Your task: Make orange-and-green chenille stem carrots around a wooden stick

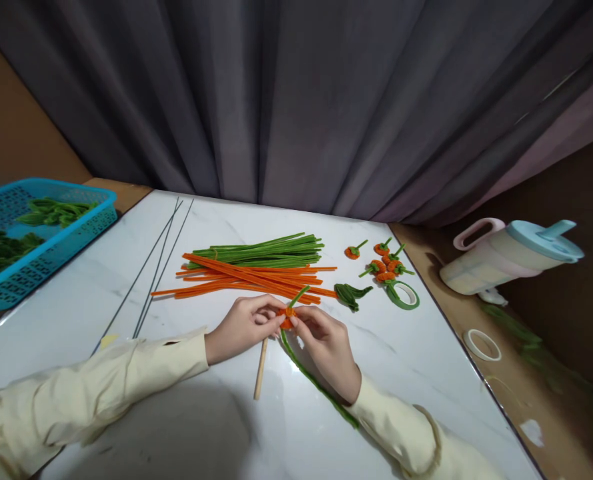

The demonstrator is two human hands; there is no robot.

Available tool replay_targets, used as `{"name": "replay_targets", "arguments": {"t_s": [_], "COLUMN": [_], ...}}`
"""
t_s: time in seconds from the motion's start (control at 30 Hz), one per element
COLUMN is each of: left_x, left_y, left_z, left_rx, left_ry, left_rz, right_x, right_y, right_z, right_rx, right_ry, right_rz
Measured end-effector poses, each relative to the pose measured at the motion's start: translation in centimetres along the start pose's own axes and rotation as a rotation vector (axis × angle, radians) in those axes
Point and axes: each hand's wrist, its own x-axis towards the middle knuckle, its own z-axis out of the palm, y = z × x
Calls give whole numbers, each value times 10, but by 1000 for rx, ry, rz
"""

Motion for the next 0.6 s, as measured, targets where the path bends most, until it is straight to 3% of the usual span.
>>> {"name": "replay_targets", "arguments": {"t_s": [0.13,0.3,0.47,0.6], "left_x": [-1,-8,-16,-21], "left_y": [-3,-4,20,42], "left_z": [1,-1,-5,-10], "left_rx": [35,339,710,797], "left_ry": [21,86,67,5], "left_rz": [102,522,878,1058], "right_x": [1,5,11,10], "right_y": [1,-9,-43,-66], "right_z": [2,-5,-25,-36], "right_rx": [71,127,-11,-62], "right_ry": [0,-37,-87,-97], "right_rz": [28,-36,-231,-388]}}
